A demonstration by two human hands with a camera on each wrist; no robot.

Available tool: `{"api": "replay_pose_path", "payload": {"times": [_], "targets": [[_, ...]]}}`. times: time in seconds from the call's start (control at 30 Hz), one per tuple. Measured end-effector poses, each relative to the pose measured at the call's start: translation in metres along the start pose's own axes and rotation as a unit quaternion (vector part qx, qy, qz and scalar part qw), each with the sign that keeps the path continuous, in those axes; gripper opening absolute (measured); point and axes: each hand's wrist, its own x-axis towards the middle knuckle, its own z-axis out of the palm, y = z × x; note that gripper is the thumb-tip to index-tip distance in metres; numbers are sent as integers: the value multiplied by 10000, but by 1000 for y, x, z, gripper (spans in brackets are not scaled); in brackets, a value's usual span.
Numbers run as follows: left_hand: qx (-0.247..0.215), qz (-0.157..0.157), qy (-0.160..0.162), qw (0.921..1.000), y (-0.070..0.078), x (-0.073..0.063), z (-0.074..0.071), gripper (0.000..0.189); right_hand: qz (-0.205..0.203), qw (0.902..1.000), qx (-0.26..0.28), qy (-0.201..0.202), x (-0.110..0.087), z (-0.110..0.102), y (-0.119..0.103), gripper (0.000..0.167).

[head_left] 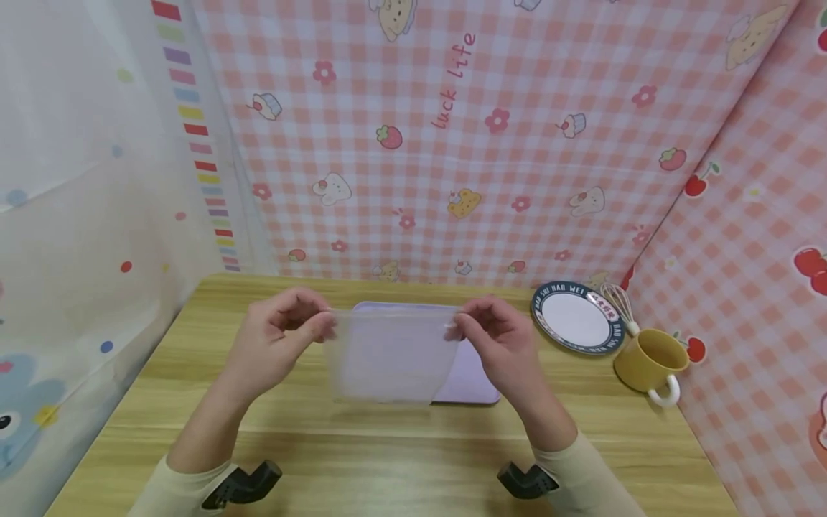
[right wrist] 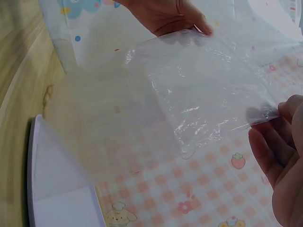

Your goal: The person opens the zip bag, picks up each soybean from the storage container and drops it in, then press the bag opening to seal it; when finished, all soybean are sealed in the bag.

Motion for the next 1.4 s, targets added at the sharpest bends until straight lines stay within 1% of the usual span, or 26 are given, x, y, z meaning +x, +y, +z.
{"api": "replay_pose_path", "payload": {"times": [0.13,0.27,0.3,0.37,0.47,0.57,0.63,0.73,0.83,0.97,1.03,1.23,1.4], "targets": [[-171,205,219,9994,-3,0,-6,4,-58,9999,89,6,5,9,2,3],[-266,369,420,9981,-6,-2,-13,3,-81,9998,162,15,9,20,4,6],[-266,395,469,9978,-6,-3,-15,2,-79,9998,183,10,10,22,5,6],[-253,381,554,9974,-6,-5,-19,7,-90,9997,213,-40,12,27,6,8],[-239,235,675,9972,-6,-9,-27,14,-96,9995,202,-212,15,34,8,9],[-304,28,755,9967,-5,-14,-36,13,-35,9992,42,-385,18,42,8,9],[-391,-67,806,9960,-4,-17,-42,11,100,9988,28,-485,20,47,7,9],[-488,-89,889,9948,-3,-20,-51,9,320,9976,136,-595,23,57,8,8],[-425,-142,980,9942,-4,-25,-62,9,500,9956,349,-706,28,69,9,8],[-330,-358,1060,9932,-7,-30,-77,8,653,9933,484,-827,35,85,13,8],[-321,-406,1111,9925,-9,-32,-84,8,691,9924,513,-885,38,93,15,7],[191,-577,1249,9903,-11,-36,-103,7,696,9902,542,-1085,44,113,23,6],[638,-919,1320,9849,-11,-39,-115,4,795,9878,598,-1199,49,127,32,7]]}}
